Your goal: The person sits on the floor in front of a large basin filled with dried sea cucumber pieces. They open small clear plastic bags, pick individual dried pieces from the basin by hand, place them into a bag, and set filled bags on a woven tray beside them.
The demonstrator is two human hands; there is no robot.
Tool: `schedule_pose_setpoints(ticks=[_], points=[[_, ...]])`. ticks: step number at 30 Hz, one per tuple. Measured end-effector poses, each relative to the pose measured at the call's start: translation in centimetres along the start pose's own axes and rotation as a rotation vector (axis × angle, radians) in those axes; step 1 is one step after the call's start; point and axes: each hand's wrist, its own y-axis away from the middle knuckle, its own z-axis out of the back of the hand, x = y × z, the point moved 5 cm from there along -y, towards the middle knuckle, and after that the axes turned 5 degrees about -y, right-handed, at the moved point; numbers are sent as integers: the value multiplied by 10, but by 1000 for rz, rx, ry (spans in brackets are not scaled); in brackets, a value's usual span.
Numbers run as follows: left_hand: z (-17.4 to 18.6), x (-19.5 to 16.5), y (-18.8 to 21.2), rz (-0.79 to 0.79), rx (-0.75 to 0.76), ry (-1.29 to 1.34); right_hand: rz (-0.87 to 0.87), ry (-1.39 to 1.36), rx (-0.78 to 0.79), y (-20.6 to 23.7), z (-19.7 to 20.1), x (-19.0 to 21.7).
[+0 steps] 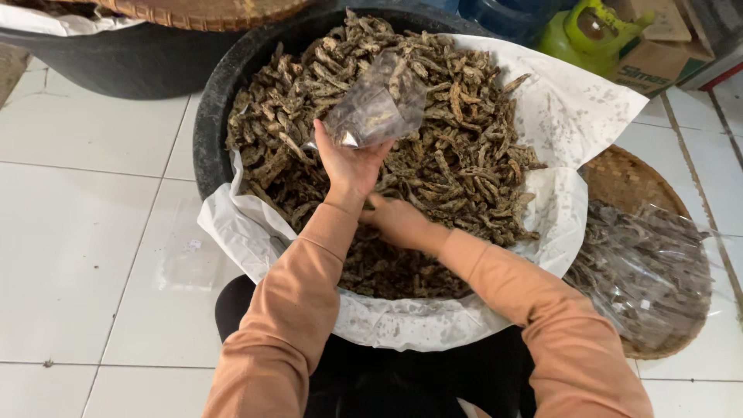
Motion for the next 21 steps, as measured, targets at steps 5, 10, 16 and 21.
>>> schedule_pose_setpoints(ticks=[5, 10, 16, 21], points=[[13, 8, -4, 48, -196, 60, -554, -505, -296, 47, 127, -56], [20, 26, -8, 32, -158, 28, -209, -203, -1119, 73, 264, -50], [22, 39, -2, 24, -134, -43, 33, 398, -1254, 21, 255, 4], [33, 37, -4, -11, -291, 75, 84, 77, -1068, -10, 219, 24]])
